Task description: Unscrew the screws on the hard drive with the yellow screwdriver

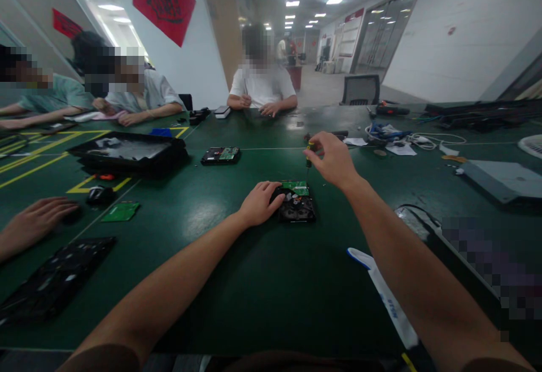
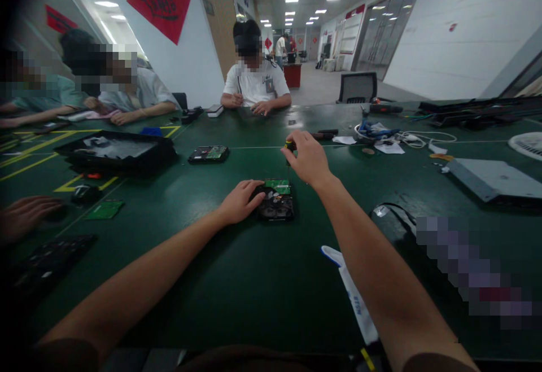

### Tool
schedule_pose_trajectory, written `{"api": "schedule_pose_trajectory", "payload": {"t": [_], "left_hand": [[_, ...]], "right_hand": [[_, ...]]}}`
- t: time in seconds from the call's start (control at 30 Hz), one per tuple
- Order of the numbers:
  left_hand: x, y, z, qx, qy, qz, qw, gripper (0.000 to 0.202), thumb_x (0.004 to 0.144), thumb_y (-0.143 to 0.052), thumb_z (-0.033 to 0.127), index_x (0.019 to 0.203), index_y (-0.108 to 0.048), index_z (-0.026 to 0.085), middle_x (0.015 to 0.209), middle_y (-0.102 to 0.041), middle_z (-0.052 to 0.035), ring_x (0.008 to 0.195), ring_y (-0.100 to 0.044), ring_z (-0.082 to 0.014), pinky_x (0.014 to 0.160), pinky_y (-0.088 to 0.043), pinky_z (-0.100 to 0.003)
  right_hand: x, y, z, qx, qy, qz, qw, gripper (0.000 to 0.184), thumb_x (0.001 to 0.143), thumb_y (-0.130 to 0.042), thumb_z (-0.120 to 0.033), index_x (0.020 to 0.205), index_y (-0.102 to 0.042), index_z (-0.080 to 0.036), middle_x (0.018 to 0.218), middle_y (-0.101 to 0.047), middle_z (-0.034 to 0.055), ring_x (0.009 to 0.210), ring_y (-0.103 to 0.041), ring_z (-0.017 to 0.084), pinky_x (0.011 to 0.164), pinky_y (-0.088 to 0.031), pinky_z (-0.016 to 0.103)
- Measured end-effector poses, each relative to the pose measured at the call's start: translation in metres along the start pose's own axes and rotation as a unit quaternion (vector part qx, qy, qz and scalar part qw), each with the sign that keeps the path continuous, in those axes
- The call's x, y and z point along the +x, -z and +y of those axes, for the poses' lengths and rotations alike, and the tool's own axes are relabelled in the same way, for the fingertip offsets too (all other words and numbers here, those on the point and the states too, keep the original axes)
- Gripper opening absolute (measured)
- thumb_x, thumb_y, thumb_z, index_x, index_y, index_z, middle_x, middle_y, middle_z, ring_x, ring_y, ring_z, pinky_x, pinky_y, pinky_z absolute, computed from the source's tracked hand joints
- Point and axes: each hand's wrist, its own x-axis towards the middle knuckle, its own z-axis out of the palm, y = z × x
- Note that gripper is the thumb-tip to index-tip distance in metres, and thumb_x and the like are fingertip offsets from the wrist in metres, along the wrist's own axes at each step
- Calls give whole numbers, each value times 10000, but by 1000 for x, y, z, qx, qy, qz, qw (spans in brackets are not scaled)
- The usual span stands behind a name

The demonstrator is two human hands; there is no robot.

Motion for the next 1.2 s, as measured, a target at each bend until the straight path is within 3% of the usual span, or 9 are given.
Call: {"api": "schedule_pose_trajectory", "payload": {"t": [0.17, 0.43, 0.63, 0.83, 1.03, 1.2], "left_hand": [[0, 1, 1, 3, -1, -2, 1000, 495, 1064, -451, 502, 1422, -563, 179, 1297, -657, -145, 1294, -556, -316, 1132, -454, -493], [0, -1, -1, 4, 7, -6, 1000, 497, 1061, -457, 506, 1439, -552, 197, 1317, -650, -139, 1312, -548, -315, 1137, -452, -499], [-1, 0, 0, 4, 6, -4, 1000, 500, 1065, -453, 504, 1438, -554, 187, 1324, -648, -140, 1311, -547, -314, 1144, -444, -495], [0, 1, 2, 5, 0, -3, 1000, 487, 1067, -453, 489, 1431, -556, 182, 1310, -657, -141, 1296, -557, -309, 1143, -444, -486], [0, 0, 1, 9, 3, -5, 1000, 500, 1067, -451, 495, 1430, -558, 167, 1316, -649, -149, 1305, -548, -314, 1140, -447, -481], [0, 0, 1, 9, 4, -8, 1000, 497, 1063, -462, 492, 1443, -549, 183, 1319, -650, -145, 1310, -549, -313, 1144, -442, -493]], "right_hand": [[0, 0, -2, 21, -13, 1, 1000, 209, 911, -637, -224, 1114, -590, -235, 1063, -685, 118, 983, -652, 285, 907, -540, 465], [0, 0, -1, -24, 11, 11, 1000, 219, 901, -663, -238, 1118, -634, -234, 1158, -659, 137, 1043, -634, 312, 964, -508, 503], [0, -2, 3, -3, -14, 20, 1000, 238, 899, -706, -300, 1102, -604, -231, 1057, -684, 121, 932, -648, 289, 851, -534, 461], [0, -5, 3, -51, 35, 51, 997, 159, 915, -631, -266, 1067, -623, -221, 1067, -664, 122, 938, -644, 286, 865, -540, 474], [0, -7, 8, -18, -1, 61, 998, 193, 907, -630, -260, 1091, -587, -222, 1058, -689, 124, 891, -661, 277, 813, -559, 458], [-1, -3, 4, -56, 20, 57, 997, 172, 919, -646, -310, 1065, -592, -238, 1060, -685, 115, 946, -650, 290, 860, -538, 478]]}}
